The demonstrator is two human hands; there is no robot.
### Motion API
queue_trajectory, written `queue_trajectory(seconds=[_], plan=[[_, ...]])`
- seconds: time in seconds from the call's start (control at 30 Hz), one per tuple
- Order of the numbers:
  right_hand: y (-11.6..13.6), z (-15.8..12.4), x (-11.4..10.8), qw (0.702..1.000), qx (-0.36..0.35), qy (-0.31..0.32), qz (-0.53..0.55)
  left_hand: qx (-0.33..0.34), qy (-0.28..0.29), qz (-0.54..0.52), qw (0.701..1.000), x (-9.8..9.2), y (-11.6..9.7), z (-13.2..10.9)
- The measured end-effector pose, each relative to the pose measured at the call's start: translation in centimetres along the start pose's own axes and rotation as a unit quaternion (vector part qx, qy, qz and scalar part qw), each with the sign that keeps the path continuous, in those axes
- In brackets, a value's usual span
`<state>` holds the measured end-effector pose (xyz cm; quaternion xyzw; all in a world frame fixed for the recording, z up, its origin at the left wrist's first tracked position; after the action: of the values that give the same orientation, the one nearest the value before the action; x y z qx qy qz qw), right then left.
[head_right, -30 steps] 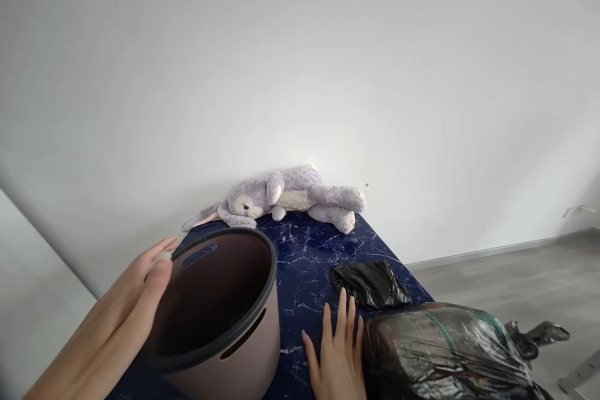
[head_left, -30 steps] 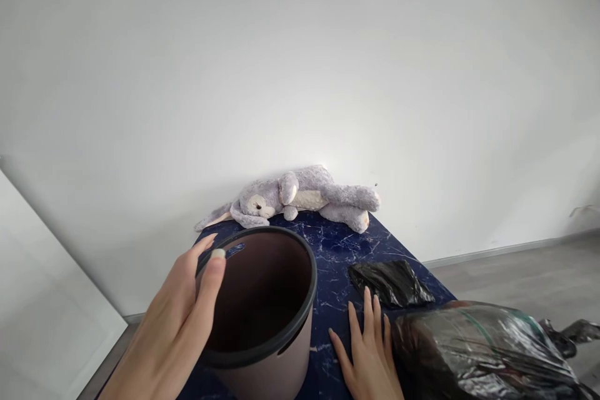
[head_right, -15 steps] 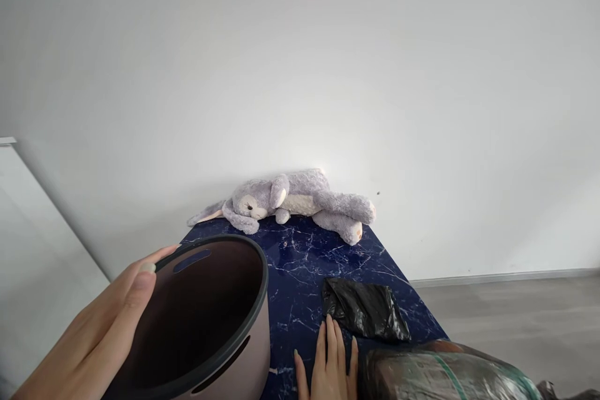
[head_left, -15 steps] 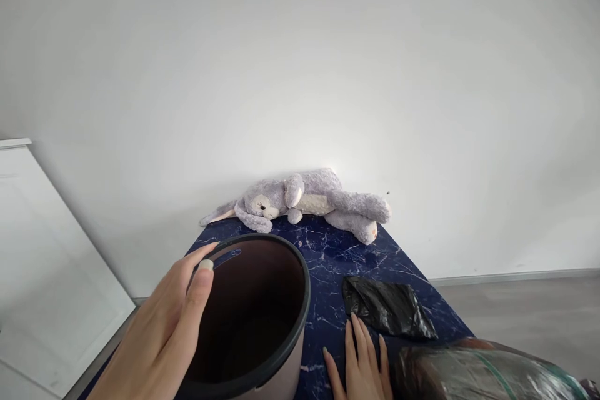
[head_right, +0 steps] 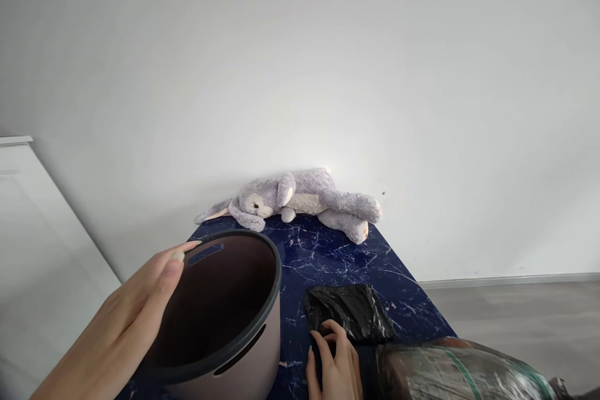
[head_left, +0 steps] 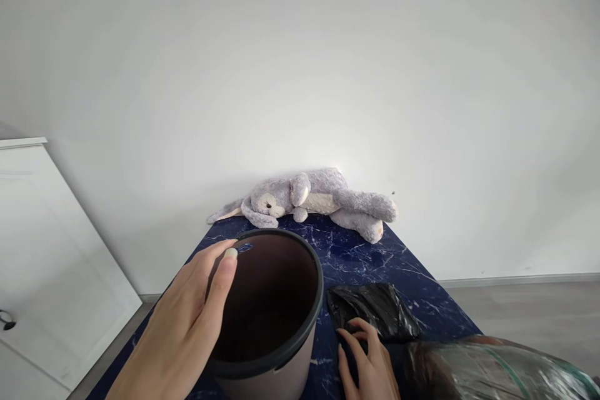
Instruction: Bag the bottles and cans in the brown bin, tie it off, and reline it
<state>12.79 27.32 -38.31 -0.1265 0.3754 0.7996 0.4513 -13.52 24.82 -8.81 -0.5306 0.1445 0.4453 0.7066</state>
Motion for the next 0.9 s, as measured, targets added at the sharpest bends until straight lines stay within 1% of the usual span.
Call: queue_trajectory(seconds=[0.07, 0.2, 0.27, 0.4, 0.5, 0.63, 0.7, 0.77, 0.9], plan=[[-0.6, 0.0, -0.1, 1.0, 0.0, 0.006, -0.003, 0.01, 0.008, 0.005, 1.0, 0.1, -0.2, 0.1], [-1.1, 0.3, -0.4, 0.998, -0.039, 0.053, -0.005, 0.031, 0.015, 0.015, 0.999, 0.1, -0.5, 0.0], [-1.1, 0.4, -0.7, 0.997, -0.037, 0.062, -0.001, 0.04, 0.018, 0.018, 0.999, 0.0, -0.6, -0.1], [-0.6, 0.7, -1.4, 0.998, -0.028, 0.057, 0.014, 0.063, 0.015, 0.026, 0.998, -0.3, -0.8, -0.5], [-0.2, 0.8, -1.8, 0.999, -0.006, 0.042, 0.02, 0.082, 0.011, 0.034, 0.996, -0.7, -0.7, -0.8], [0.7, 1.5, -2.5, 0.998, 0.021, 0.032, 0.049, 0.103, -0.001, 0.036, 0.994, -1.8, -0.6, -0.8], [1.2, 2.5, -3.1, 0.996, 0.033, 0.033, 0.069, 0.107, -0.02, 0.031, 0.994, -2.7, -0.7, -0.9], [1.7, 4.1, -4.1, 0.994, 0.049, 0.032, 0.089, 0.108, -0.037, 0.022, 0.993, -3.6, -1.0, -1.0], [2.3, 8.7, -6.8, 0.99, 0.082, 0.035, 0.108, 0.119, -0.055, 0.007, 0.991, -5.0, -1.7, -1.6]])
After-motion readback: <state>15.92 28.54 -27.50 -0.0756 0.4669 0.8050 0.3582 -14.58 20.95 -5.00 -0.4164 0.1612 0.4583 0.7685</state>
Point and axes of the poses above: each hand's wrist, its own z-axis towards the middle knuckle, its own x-axis out of the palm, y = z × x, the point moved 5 cm from there along z, towards the middle knuckle, and after that the axes turned 5 degrees about -y, right-handed, at the moved point
